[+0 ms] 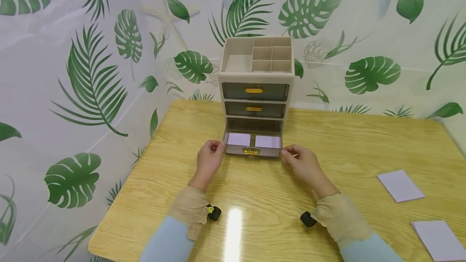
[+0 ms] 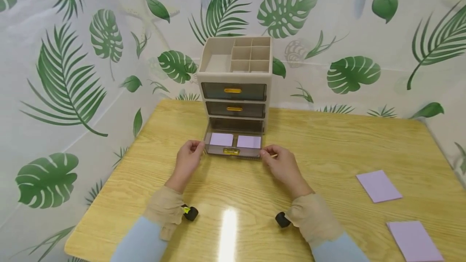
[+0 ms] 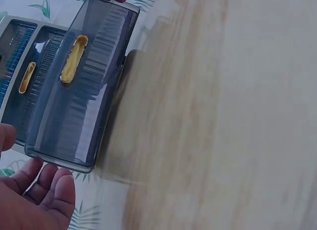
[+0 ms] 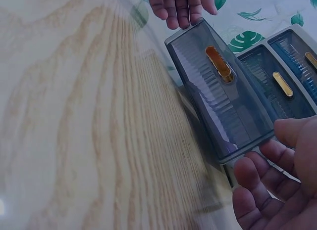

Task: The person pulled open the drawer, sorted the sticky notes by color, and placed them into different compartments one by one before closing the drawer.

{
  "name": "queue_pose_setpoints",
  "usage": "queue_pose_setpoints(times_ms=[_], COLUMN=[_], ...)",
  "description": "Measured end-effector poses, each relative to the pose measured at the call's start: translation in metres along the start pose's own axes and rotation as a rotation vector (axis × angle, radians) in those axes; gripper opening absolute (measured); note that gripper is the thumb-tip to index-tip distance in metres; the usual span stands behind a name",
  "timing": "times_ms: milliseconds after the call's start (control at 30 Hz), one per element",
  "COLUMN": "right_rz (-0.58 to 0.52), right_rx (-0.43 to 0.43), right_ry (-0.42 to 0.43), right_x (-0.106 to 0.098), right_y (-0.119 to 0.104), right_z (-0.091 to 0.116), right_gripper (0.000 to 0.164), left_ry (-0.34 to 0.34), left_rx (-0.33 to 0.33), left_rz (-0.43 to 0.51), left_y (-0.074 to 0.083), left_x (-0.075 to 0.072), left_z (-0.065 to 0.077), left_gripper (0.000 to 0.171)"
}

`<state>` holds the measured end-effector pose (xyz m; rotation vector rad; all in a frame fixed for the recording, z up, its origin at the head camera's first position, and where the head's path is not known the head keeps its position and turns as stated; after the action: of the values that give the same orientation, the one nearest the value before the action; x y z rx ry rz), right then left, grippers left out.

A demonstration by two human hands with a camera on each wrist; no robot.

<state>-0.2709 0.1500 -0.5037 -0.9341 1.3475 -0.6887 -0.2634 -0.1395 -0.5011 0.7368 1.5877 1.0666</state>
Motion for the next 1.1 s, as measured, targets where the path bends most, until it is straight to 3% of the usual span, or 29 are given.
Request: queue_pose_setpoints(times_ms=[333,700,867,1100], right_rz=[-0.009,0.038,0.179,0.413], right_rx=[0.003,0.009,0.001,0.01], right_ry=[-0.009,-0.003,0.005,0.012], right_x=[0.003,-0.006,-0.029,-0.088], right_y=[0.004,0.009,0.019,0.034], right_z=[-0.001,0.008,0.02,0.043], right_gripper=[0.035,0.041,0.041,0.052], left_ry=[0.017,-0.033,-0.033,-0.029], left_rx=[-0.022,-0.064,-0.065,-0.053], left_rz=[0.015,0.147,0.144,0.13], left_y=[-0.012,-0.016,-0.014,-0.015], left_x=[0.008,0.012,0.012,0.01], left_z=[-0.004,-0.005,-0.003,-0.004], left_gripper=[0.032,0.035,0.033,0.034])
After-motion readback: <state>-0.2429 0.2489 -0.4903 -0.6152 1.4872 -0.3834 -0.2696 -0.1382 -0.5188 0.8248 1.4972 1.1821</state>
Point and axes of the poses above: each hand's wrist, its own z-axis away from the middle knuckle, its own x-axis out of the palm, y = z × x, the point moved 2 cm from there along -z, towards the middle knuckle, and after that the axes turned 2 degrees about -z, right-handed, at the moved point
